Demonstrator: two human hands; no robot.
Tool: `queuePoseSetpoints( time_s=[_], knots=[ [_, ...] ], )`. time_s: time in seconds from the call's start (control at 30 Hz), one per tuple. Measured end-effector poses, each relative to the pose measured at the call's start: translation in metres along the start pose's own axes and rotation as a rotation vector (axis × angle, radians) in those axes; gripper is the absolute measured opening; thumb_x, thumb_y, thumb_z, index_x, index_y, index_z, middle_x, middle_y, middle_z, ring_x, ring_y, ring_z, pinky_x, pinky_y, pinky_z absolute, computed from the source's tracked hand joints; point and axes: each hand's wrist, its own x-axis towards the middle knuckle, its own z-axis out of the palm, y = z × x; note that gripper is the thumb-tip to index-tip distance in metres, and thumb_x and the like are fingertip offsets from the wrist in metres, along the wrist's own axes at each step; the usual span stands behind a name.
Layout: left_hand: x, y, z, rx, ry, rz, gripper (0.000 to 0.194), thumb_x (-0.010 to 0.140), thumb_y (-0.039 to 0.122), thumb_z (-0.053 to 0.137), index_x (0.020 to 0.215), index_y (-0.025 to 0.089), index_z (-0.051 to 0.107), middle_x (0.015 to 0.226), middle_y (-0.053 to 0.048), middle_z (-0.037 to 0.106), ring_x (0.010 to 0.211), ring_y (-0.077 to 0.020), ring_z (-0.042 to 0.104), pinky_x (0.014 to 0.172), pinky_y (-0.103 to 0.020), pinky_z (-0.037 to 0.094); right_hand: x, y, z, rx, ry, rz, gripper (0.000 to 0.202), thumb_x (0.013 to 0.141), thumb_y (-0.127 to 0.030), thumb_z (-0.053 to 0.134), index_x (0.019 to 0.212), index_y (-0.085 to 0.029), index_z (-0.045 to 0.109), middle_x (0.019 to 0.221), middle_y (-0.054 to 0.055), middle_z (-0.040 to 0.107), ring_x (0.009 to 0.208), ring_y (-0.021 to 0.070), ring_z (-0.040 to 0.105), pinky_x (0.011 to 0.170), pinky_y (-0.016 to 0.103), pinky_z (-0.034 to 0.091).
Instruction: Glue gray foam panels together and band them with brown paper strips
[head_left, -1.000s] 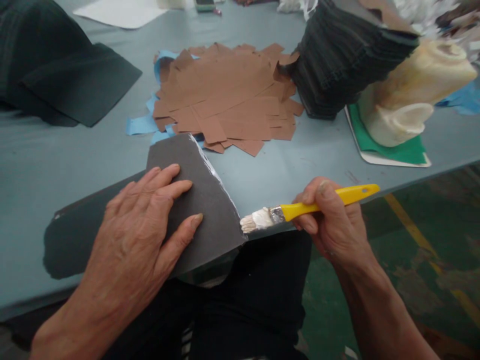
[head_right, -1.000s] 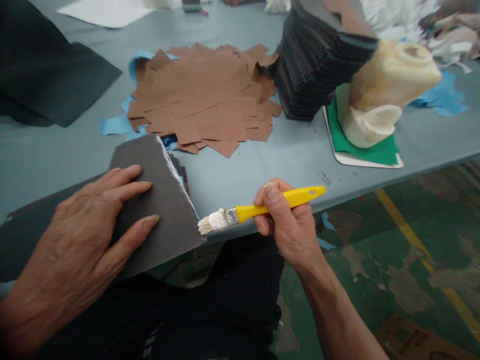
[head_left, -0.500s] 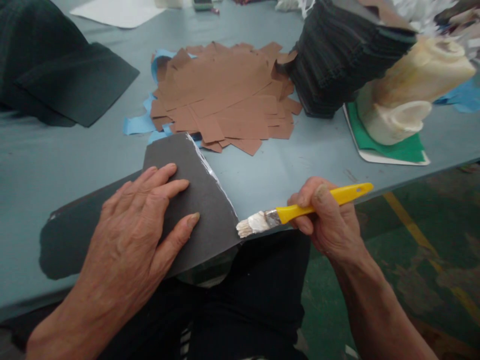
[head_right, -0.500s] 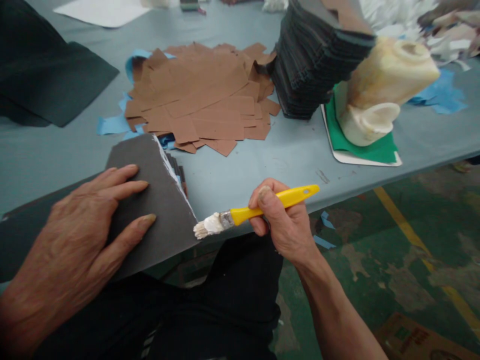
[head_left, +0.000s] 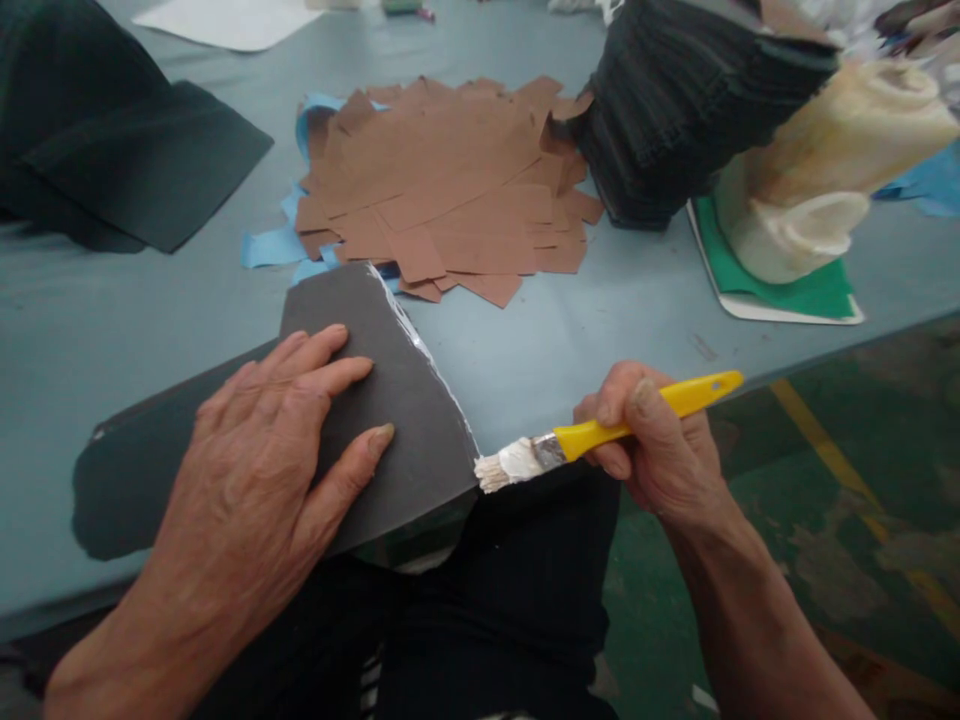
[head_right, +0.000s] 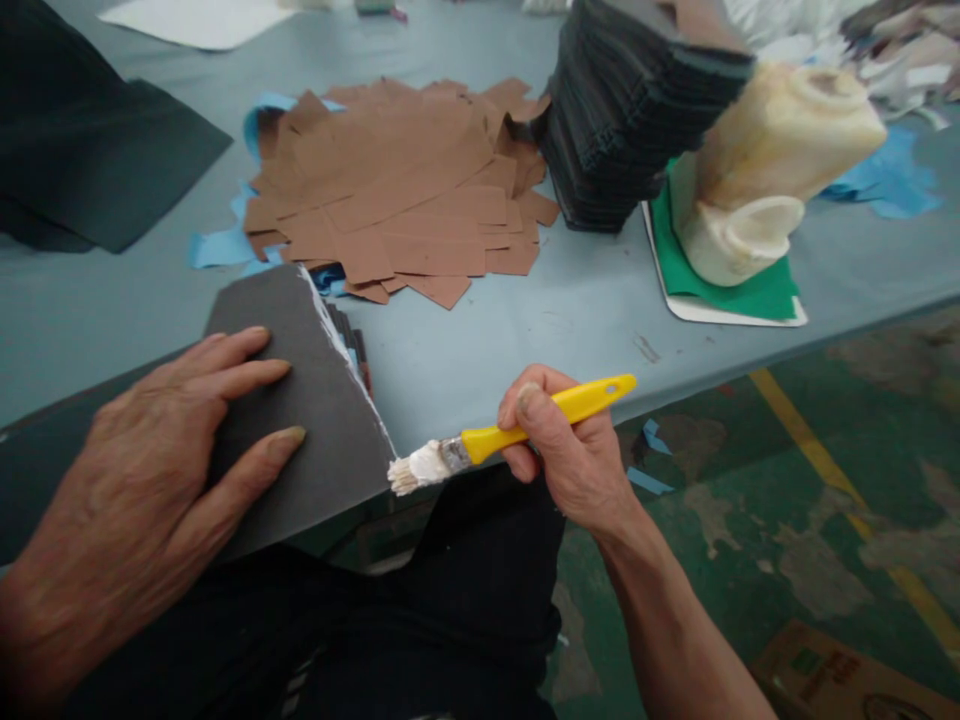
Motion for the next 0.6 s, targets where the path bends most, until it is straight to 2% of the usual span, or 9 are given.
queuePoseSetpoints(
  time_s=[0.17, 0.33, 0.43, 0.6],
  knots=[
    [0.001, 0.0, -0.001, -0.022, -0.024, -0.049, 0.054, 0.1, 0.063, 0.038, 0.138, 0.03, 0.056, 0.167, -0.003, 0.049, 0.156, -0.0394, 0.043, 0.13, -0.064, 0.036, 0.01, -0.003, 0.005, -0.001, 0.006, -0.045, 0.047, 0.096, -0.065, 0.072, 0.076, -0.024, 0.062, 0.045, -0.008, 0.045, 0.039, 0.009, 0.039, 0.043, 0.022, 0.031],
    [0.002, -0.002, -0.002, -0.033, -0.03, -0.066, 0.052, 0.098, 0.062, 0.039, 0.137, 0.032, 0.057, 0.167, -0.001, 0.05, 0.156, -0.0387, 0.044, 0.131, -0.066, 0.035, 0.026, -0.006, 0.014, 0.028, 0.052, -0.098, 0.048, 0.091, -0.068, 0.076, 0.076, -0.025, 0.062, 0.047, -0.008, 0.043, 0.041, 0.0098, 0.041, 0.044, 0.024, 0.033],
    [0.002, -0.001, -0.002, -0.031, -0.028, -0.051, 0.051, 0.099, 0.062, 0.039, 0.138, 0.033, 0.055, 0.168, -0.001, 0.049, 0.157, -0.0377, 0.043, 0.131, -0.066, 0.035, 0.019, -0.007, 0.015, 0.001, 0.049, -0.084, 0.047, 0.093, -0.067, 0.074, 0.076, -0.024, 0.063, 0.048, -0.007, 0.045, 0.041, 0.0093, 0.04, 0.044, 0.024, 0.033],
    [0.001, -0.001, 0.001, -0.041, -0.02, -0.062, 0.048, 0.099, 0.062, 0.039, 0.138, 0.036, 0.054, 0.169, 0.002, 0.048, 0.158, -0.0352, 0.042, 0.132, -0.062, 0.033, -0.006, -0.01, 0.008, -0.055, 0.011, -0.008, 0.045, 0.099, -0.06, 0.071, 0.076, -0.023, 0.064, 0.047, -0.006, 0.048, 0.04, 0.0079, 0.038, 0.042, 0.022, 0.029]
  ],
)
